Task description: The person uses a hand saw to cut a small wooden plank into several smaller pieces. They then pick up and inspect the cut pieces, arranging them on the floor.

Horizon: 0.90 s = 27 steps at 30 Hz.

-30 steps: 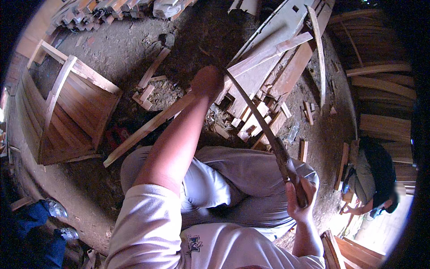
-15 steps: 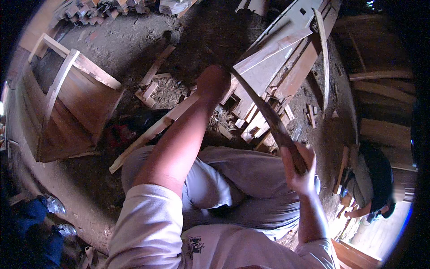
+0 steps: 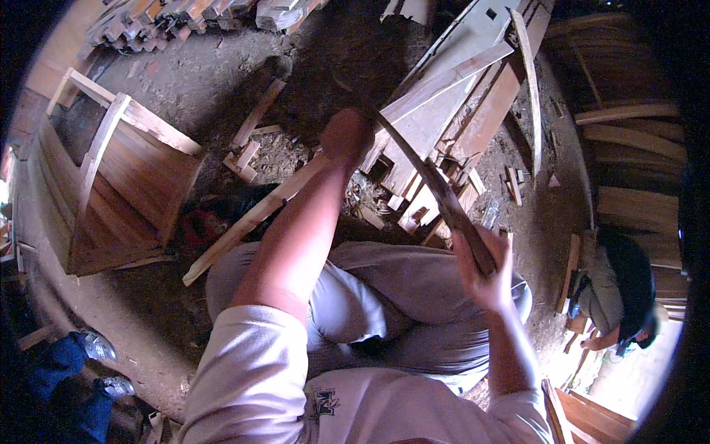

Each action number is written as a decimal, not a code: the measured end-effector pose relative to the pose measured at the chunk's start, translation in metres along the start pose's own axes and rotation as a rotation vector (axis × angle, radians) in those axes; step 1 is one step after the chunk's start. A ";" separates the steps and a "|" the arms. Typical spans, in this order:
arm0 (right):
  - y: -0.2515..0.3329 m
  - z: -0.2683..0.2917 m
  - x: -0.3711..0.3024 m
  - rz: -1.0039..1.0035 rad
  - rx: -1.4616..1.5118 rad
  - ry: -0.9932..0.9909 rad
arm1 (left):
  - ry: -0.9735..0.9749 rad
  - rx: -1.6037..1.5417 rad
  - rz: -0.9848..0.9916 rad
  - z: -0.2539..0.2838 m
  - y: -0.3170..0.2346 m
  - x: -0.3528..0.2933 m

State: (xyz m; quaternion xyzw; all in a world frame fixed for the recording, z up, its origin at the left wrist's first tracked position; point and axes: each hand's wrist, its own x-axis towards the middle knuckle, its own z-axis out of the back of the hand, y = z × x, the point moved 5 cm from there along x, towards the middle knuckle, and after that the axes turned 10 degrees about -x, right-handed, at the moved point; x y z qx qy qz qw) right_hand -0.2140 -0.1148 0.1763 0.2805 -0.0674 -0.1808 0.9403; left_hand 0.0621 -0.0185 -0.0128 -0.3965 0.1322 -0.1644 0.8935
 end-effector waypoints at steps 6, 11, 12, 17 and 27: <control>0.017 0.049 -0.062 0.018 -0.132 -0.022 | -0.042 -0.045 0.174 0.003 -0.002 -0.005; 0.013 0.045 -0.051 -0.003 -0.142 -0.016 | -0.047 -0.024 0.126 0.010 -0.013 -0.014; 0.012 0.039 -0.043 -0.010 -0.117 -0.005 | -0.043 -0.027 0.112 0.009 -0.010 -0.011; 0.009 -0.004 0.012 -0.034 0.015 0.045 | -0.014 -0.001 -0.002 0.002 -0.004 -0.008; 0.004 -0.053 0.068 0.023 0.130 0.023 | -0.043 -0.038 -0.053 -0.009 0.008 0.003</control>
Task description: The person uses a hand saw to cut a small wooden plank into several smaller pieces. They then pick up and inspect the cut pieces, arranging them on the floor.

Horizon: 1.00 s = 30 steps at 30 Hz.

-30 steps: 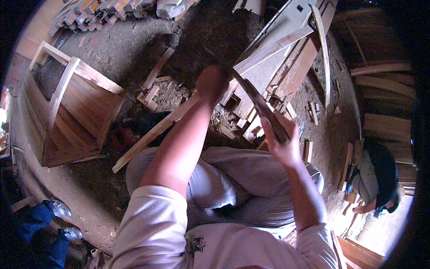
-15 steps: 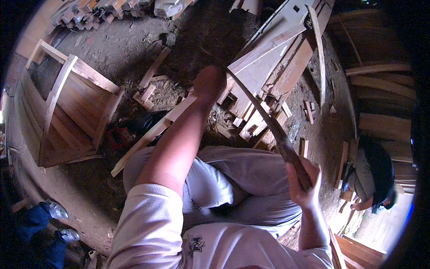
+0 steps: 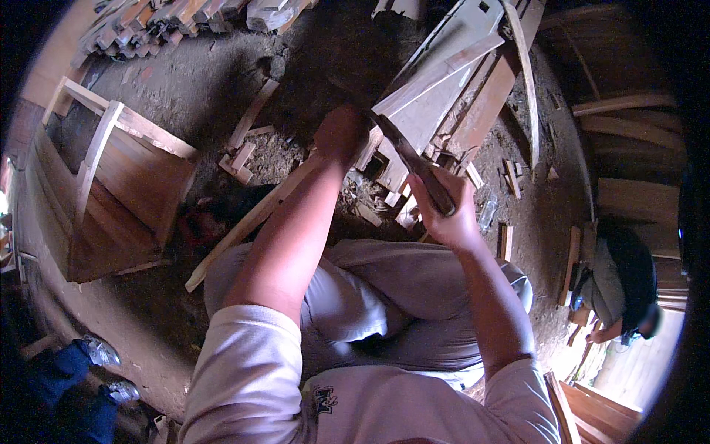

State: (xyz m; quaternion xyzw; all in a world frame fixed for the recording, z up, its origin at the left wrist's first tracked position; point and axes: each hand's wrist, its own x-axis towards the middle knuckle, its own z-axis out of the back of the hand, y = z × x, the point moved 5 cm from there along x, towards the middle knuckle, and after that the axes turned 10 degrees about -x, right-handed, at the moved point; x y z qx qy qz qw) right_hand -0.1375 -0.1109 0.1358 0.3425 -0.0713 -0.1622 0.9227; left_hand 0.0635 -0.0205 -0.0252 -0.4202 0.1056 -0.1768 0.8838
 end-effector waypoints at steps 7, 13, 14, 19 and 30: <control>0.002 0.069 -0.091 -0.004 -0.096 -0.023 | 0.025 0.072 0.039 0.015 -0.013 -0.007; 0.011 0.085 -0.111 -0.003 -0.247 0.009 | 0.091 0.038 0.068 0.006 -0.003 -0.002; 0.011 0.086 -0.109 -0.013 -0.253 0.013 | 0.090 0.041 0.072 0.010 -0.013 -0.005; 0.002 0.060 -0.075 0.032 -0.094 -0.036 | 0.101 0.035 0.074 0.014 -0.013 -0.010; -0.018 -0.006 0.006 0.053 0.063 -0.036 | 0.065 -0.045 -0.128 -0.016 0.008 0.007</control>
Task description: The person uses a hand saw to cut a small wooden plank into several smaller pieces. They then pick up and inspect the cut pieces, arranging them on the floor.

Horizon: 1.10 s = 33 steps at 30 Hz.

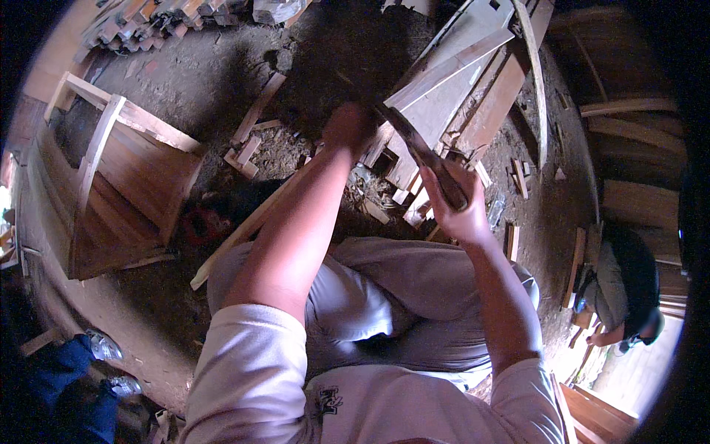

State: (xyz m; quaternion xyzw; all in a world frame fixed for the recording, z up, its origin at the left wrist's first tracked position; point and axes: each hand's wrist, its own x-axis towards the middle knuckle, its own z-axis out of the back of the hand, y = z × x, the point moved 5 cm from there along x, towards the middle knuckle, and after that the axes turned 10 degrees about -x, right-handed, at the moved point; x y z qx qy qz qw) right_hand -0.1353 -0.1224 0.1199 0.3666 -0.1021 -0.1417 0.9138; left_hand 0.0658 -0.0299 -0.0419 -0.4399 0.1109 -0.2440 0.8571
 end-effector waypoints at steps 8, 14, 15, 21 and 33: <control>0.010 0.083 -0.112 0.001 -0.287 0.061 | 0.052 0.039 0.180 0.004 0.011 0.010; 0.050 0.094 -0.102 -0.024 -0.293 0.027 | 0.027 0.051 0.179 0.014 -0.015 -0.006; 0.042 0.094 -0.099 -0.009 -0.270 0.051 | 0.044 0.036 0.228 0.017 -0.025 -0.010; 0.028 0.026 -0.023 -0.020 -0.080 -0.039 | -0.016 0.082 0.230 0.017 -0.019 -0.010; -0.004 0.076 -0.117 0.029 -0.255 0.035 | 0.019 0.027 0.172 -0.005 0.015 0.008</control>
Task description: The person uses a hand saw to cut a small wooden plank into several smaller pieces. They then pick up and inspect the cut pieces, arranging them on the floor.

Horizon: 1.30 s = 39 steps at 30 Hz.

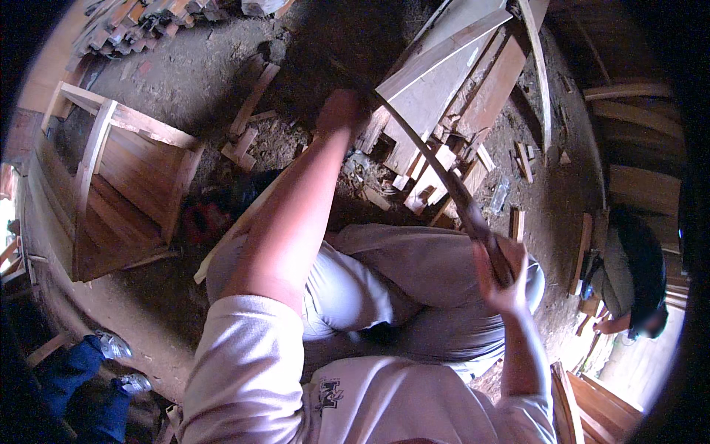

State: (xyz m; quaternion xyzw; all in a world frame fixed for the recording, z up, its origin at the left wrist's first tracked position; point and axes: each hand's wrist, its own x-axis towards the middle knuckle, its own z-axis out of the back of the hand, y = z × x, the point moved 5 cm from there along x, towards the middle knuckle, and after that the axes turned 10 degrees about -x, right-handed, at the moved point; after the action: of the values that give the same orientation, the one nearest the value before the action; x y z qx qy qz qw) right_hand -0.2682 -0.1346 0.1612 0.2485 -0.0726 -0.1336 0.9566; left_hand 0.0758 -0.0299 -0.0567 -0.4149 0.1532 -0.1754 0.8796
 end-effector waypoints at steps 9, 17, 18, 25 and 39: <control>0.044 0.040 0.016 -0.161 -0.040 0.046 | -0.034 0.032 0.093 0.023 -0.035 -0.024; 0.066 0.034 0.052 -0.147 0.121 -0.005 | -0.067 0.175 -0.006 0.020 -0.028 -0.014; 0.065 0.026 0.053 -0.115 0.106 0.025 | -0.082 0.185 -0.030 0.022 -0.028 -0.019; 0.039 -0.059 0.116 -0.052 0.166 0.005 | -0.029 0.209 -0.166 0.023 -0.039 -0.029; 0.033 0.035 -0.006 0.133 -0.180 -0.055 | 0.011 0.096 0.063 0.020 -0.016 -0.013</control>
State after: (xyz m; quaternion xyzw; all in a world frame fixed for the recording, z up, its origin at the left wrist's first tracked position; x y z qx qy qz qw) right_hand -0.2741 -0.1207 0.2070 0.1525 -0.1031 -0.0826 0.9794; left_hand 0.0694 -0.0204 -0.0303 -0.3663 0.1624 -0.1569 0.9027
